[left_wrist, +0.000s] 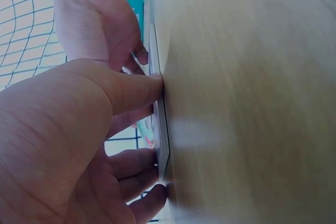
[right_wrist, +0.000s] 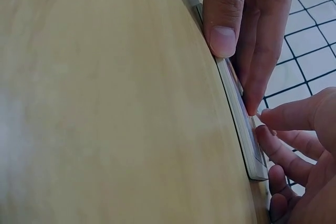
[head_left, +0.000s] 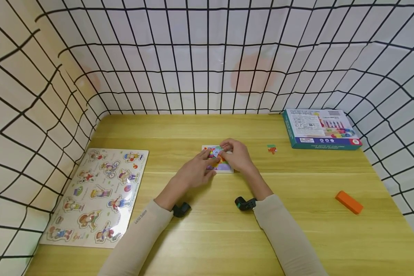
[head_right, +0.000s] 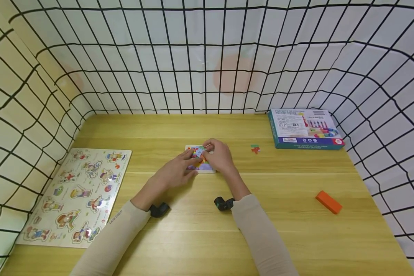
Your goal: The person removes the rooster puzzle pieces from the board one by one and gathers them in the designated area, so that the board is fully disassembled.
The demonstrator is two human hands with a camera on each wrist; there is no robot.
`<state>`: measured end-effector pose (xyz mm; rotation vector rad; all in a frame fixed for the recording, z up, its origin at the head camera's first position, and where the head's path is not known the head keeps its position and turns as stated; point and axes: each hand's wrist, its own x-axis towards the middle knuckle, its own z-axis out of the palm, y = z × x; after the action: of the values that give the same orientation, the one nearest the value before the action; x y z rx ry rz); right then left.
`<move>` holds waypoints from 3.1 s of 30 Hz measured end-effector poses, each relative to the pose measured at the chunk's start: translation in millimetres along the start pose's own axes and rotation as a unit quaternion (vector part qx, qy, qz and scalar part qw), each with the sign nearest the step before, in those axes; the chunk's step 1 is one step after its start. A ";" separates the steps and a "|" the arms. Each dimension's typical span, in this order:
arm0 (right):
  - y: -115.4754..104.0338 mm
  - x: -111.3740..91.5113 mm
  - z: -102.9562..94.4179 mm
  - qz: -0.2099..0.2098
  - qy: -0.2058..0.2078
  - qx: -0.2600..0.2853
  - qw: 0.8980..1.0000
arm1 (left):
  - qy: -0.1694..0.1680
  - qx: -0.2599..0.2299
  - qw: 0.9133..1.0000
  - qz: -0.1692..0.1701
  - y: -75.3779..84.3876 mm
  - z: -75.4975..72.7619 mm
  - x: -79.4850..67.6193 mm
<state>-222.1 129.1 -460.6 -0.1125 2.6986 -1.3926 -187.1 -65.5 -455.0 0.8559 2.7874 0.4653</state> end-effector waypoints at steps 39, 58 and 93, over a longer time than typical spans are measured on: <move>43.4 -5.6 -75.4 0.018 0.019 0.012 1.000 | -0.002 -0.021 1.000 -0.008 1.0 -0.6 -2.3; 74.1 -5.3 -114.3 0.045 0.029 -0.057 0.997 | 0.001 -0.014 1.000 -0.003 0.7 -1.9 -2.5; 71.9 -10.4 -118.0 0.045 0.066 -0.048 0.996 | 0.017 -0.024 1.000 -0.004 -0.3 2.9 -2.6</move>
<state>-227.8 267.2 -450.7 0.0966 2.8387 -1.2882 -184.4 -66.5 -457.5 0.8349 2.7968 0.5478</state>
